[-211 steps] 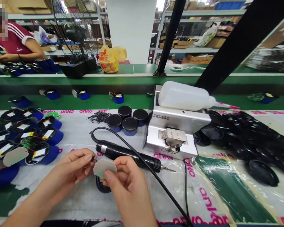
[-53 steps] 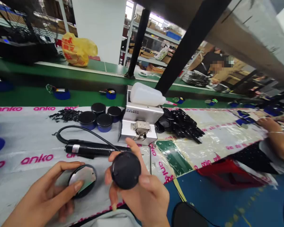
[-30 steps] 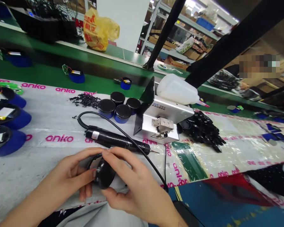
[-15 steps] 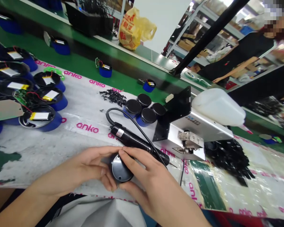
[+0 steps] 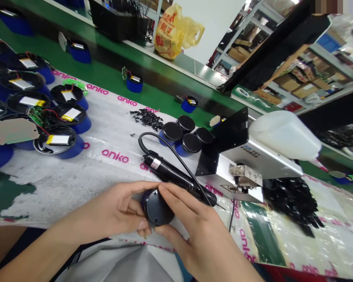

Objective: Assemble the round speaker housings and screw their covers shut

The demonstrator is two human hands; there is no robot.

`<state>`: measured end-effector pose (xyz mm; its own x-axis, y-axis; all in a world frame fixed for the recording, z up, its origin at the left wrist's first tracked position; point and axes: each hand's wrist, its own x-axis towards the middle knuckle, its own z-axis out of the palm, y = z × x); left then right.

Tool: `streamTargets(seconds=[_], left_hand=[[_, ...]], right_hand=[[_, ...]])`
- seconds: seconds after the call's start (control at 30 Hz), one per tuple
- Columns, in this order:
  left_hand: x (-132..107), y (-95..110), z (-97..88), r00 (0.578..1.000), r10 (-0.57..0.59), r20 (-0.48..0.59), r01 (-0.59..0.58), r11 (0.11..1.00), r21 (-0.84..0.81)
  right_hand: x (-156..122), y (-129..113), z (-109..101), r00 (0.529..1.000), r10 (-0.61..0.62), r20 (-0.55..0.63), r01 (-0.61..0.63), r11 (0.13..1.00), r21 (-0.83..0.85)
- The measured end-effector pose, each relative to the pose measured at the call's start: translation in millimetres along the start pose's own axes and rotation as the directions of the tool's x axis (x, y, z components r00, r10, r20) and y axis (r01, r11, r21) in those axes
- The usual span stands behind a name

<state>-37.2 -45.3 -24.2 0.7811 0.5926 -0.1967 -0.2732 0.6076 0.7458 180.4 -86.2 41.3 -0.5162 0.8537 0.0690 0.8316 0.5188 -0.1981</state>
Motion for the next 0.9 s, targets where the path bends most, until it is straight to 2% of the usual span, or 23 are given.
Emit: streamTargets(seconds=[0.07, 0.23, 0.3, 0.4, 0.5, 0.63, 0.73, 0.9], left_hand=[[0.0, 0.2, -1.0, 1.0, -0.011, 0.0, 0.011, 1.0, 0.02], [-1.2, 2.6, 3.2, 1.0, -0.011, -0.019, 0.012, 0.999, 0.048], [0.0, 2.8, 10.9, 0.995, -0.015, -0.094, 0.025, 0.995, 0.098], [4.6, 0.5, 25.9, 0.96, 0.051, -0.274, 0.029, 0.96, 0.28], [9.9, -2.8, 35.5, 0.938, 0.113, -0.328, 0.038, 0.906, 0.421], [11.3, -0.8, 34.7, 0.929, 0.067, -0.364, 0.152, 0.827, 0.542], [6.4, 5.0, 25.7, 0.927, 0.056, -0.37, 0.185, 0.792, 0.582], [-6.3, 10.5, 0.1, 0.922, 0.0, -0.387, 0.206, 0.846, 0.492]], right_hand=[[1.0, -2.2, 0.9, 0.999, -0.017, -0.036, 0.016, 1.0, -0.02], [10.9, -4.4, -2.4, 0.996, -0.088, 0.01, 0.089, 0.991, -0.103], [11.6, -4.4, -5.3, 0.994, -0.109, 0.017, 0.11, 0.986, -0.128], [3.9, -1.1, -9.8, 0.991, -0.114, 0.07, 0.122, 0.985, -0.123], [-4.4, 8.4, -7.9, 0.997, -0.037, 0.062, 0.042, 0.995, -0.086], [8.1, 22.5, 9.5, 0.986, 0.107, -0.128, -0.14, 0.948, -0.284], [27.4, 25.6, 21.7, 0.979, 0.143, -0.147, -0.189, 0.908, -0.373], [39.3, 21.1, 33.3, 0.954, 0.196, -0.227, -0.277, 0.866, -0.416]])
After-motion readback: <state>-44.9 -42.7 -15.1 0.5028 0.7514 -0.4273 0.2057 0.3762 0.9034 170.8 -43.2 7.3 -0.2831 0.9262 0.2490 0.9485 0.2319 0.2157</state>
